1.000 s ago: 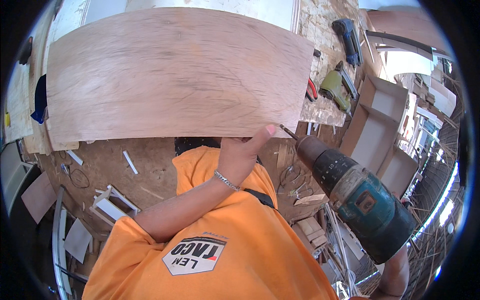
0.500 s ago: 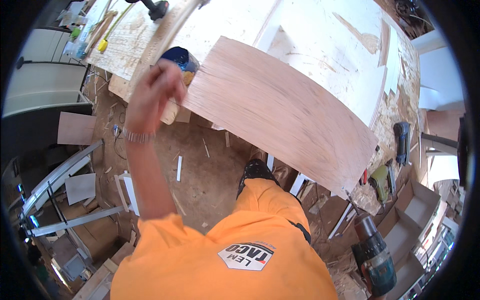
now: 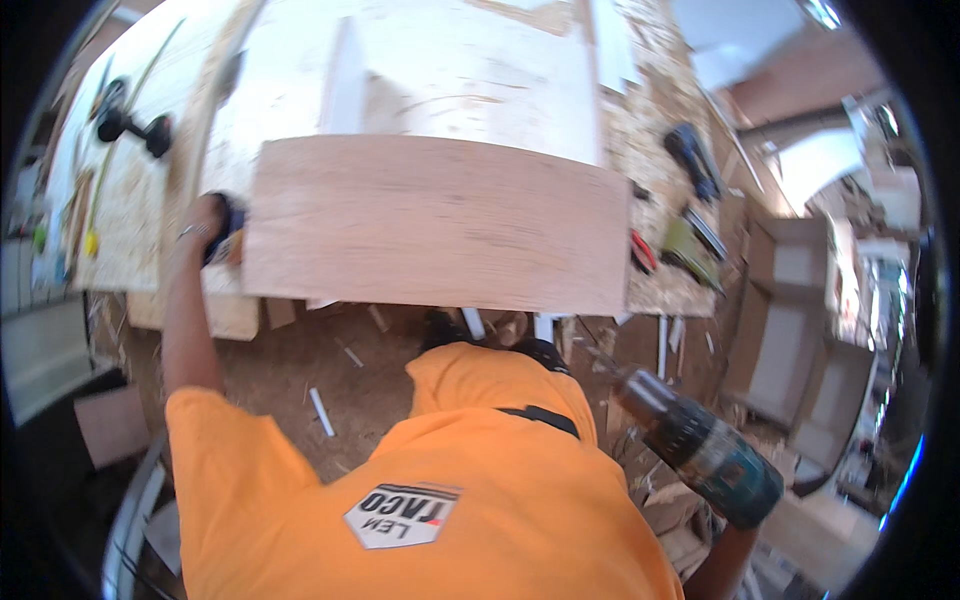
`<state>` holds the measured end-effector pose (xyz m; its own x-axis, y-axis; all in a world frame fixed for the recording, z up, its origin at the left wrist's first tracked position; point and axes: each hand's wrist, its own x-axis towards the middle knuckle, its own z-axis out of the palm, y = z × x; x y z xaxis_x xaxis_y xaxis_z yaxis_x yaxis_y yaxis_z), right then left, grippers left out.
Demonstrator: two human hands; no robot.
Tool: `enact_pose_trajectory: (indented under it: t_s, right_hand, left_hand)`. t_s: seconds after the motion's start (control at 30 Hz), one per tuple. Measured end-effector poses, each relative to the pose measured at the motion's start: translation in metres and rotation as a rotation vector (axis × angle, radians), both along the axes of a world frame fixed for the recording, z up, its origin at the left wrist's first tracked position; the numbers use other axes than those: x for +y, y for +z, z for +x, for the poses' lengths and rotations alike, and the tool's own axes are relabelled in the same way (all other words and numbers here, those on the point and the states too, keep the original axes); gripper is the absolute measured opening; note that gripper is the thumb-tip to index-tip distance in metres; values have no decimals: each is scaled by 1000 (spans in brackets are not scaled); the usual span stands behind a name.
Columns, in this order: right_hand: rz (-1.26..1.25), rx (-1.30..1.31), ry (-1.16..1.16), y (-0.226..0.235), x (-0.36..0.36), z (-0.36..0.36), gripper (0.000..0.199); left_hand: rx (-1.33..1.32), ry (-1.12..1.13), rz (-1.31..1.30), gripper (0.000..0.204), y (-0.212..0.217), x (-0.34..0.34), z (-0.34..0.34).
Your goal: The person aligns a piece of plywood against a white wooden structure, uses a nail gun to secure it, and then prepares a power drill with a screw.
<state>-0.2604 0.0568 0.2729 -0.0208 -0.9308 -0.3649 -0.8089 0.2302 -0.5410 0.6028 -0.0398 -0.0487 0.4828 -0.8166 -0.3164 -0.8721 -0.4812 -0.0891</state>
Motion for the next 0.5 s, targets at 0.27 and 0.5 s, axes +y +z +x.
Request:
enact_pose_trajectory:
  t_s: [0.27, 0.5]
  right_hand:
    - [75, -159, 0, -9, 13, 3, 53]
    - [133, -284, 59, -34, -7, -24, 53]
  left_hand:
    - [326, 29, -191, 21, 2, 11, 16]
    - [675, 425, -489, 21, 110, 22, -31]
